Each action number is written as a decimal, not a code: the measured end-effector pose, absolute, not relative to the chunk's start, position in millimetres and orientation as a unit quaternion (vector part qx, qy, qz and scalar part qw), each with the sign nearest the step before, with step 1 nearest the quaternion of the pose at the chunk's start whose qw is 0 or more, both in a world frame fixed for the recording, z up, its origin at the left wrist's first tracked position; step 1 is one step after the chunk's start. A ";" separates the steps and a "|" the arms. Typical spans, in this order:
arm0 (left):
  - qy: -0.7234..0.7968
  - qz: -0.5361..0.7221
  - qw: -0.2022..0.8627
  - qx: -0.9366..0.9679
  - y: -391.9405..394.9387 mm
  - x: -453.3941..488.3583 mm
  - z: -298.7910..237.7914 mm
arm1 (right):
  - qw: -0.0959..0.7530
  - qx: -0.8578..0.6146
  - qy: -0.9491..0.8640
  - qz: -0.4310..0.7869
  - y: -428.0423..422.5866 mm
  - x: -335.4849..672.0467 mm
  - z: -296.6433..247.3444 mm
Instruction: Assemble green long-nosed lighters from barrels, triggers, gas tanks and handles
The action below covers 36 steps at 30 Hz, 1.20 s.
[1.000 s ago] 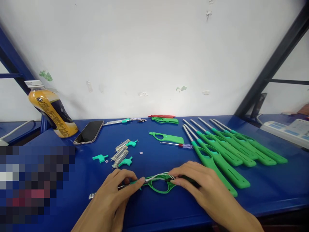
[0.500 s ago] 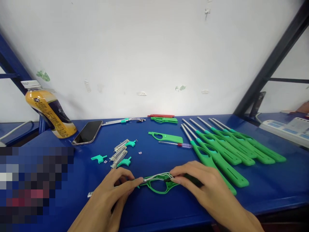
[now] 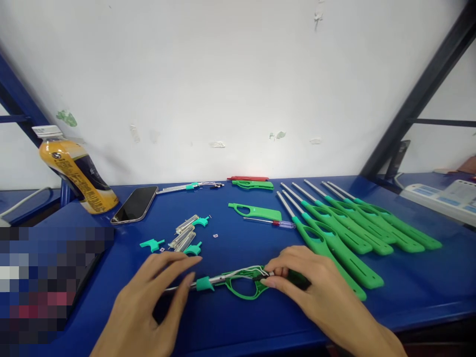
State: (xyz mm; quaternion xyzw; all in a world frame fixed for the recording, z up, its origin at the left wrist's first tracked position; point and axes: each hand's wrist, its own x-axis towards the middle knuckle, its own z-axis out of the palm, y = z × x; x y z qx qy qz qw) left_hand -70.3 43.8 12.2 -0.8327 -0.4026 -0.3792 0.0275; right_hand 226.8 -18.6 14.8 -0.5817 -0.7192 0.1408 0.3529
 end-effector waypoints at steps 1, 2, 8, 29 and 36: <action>-0.413 -0.393 0.044 -0.820 47.2 -72.1 16.0 | 0.350 -0.581 -0.721 0.142 -18.6 226.7 15.2; -0.423 -0.401 0.062 -0.810 51.0 -74.5 19.4 | 0.349 -0.580 -0.722 0.143 -18.7 226.7 15.4; -0.468 -0.373 0.094 -0.796 66.3 -85.8 27.3 | 0.344 -0.574 -0.728 0.147 -19.2 227.6 13.6; -0.401 -0.356 0.079 -0.840 53.9 -55.0 30.6 | 0.368 -0.551 -0.738 0.127 -19.1 228.8 11.9; -0.291 -0.357 0.065 -0.885 35.0 -27.6 15.9 | 0.371 -0.555 -0.731 0.141 -20.3 228.1 13.6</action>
